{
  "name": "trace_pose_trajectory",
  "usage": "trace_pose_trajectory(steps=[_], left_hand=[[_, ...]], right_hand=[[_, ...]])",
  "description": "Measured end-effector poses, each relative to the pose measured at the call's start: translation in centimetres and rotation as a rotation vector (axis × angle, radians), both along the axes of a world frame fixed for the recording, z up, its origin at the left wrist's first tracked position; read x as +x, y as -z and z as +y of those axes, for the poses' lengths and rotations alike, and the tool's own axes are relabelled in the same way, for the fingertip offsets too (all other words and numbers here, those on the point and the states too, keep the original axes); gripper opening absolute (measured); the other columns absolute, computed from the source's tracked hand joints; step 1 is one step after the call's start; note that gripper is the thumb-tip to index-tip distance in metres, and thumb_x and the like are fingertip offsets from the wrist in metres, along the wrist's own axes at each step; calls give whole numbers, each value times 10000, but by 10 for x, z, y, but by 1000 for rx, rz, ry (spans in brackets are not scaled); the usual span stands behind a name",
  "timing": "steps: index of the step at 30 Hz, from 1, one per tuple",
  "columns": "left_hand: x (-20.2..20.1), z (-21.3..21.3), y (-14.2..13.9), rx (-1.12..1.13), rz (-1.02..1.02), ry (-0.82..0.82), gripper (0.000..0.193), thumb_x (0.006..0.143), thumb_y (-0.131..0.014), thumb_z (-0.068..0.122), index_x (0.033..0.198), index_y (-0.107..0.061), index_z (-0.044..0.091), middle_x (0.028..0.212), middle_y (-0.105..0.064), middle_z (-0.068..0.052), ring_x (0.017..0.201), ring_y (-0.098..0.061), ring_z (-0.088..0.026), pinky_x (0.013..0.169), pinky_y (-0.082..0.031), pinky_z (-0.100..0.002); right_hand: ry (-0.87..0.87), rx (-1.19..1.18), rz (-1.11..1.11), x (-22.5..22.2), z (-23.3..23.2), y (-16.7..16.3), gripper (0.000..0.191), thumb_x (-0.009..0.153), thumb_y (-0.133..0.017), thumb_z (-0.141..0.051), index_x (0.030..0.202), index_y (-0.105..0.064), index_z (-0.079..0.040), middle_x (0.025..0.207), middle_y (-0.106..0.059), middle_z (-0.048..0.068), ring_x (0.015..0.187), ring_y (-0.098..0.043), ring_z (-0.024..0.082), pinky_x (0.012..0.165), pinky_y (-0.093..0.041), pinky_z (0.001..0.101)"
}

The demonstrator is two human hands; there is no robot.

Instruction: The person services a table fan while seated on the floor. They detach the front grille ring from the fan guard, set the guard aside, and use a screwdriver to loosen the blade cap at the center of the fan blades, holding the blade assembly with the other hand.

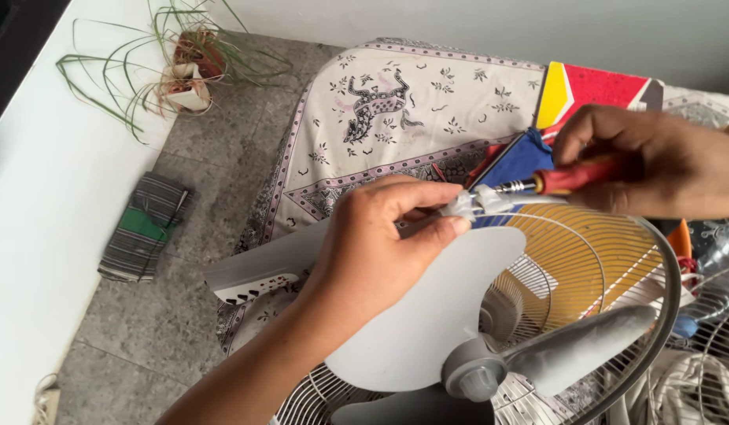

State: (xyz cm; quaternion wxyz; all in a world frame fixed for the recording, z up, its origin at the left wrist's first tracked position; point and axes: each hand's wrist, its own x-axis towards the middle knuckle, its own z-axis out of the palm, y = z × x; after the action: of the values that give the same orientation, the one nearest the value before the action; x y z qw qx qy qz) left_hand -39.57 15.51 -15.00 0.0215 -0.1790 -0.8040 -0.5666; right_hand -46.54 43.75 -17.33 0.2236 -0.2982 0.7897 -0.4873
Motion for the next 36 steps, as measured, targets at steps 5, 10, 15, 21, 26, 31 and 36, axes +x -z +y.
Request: trace_pose_trajectory(steps=[5,10,15,21,26,31,36], left_hand=[[1,4,3,26,-2,0,245,704,-689,90,930,-633,14,819,-642,-59,710,-634,-102,642,-521,-211],[2,7,2,-2,12,-11,233,705,-680,79,927,-636,21,822,-639,-57,713,-633,-100,634,-521,-209],[1,9,0,-49,42,-20,217,707,-681,80,911,-637,20,814,-640,-51,704,-632,-104,625,-511,-211],[4,8,1,-47,63,-14,223,719,-680,88,927,-633,21,811,-635,-53,707,-626,-100,623,-514,-215],[3,7,3,-33,56,-10,230,721,-683,93,934,-632,23,805,-639,-52,692,-622,-96,612,-512,-214],[4,8,2,-81,87,-35,229,707,-697,96,917,-640,24,787,-639,-53,665,-616,-98,592,-501,-211],[3,9,0,-61,55,-13,236,715,-684,92,936,-635,26,807,-636,-55,701,-627,-102,615,-515,-214]], right_hand=[[66,190,501,9,-6,-11,324,669,-609,-52,983,-554,5,983,-606,84,909,-618,180,744,-483,263],[42,198,501,10,-1,-5,285,734,-588,-115,990,-563,7,921,-635,88,854,-645,157,727,-472,270],[-17,318,181,-2,6,-1,235,814,-540,-169,990,-640,-49,816,-637,35,741,-617,131,631,-508,240],[-4,66,-20,7,1,2,248,760,-604,-81,998,-571,-23,928,-609,84,848,-612,126,739,-497,240],[-38,24,154,6,0,-8,254,724,-609,-43,959,-521,-5,1005,-590,92,951,-617,133,780,-457,254],[69,193,462,10,-7,-9,273,715,-605,-73,975,-552,-7,946,-619,57,884,-636,129,735,-470,242],[33,298,246,8,-7,-6,261,806,-513,-221,994,-605,-66,810,-627,31,745,-612,128,646,-466,262]])
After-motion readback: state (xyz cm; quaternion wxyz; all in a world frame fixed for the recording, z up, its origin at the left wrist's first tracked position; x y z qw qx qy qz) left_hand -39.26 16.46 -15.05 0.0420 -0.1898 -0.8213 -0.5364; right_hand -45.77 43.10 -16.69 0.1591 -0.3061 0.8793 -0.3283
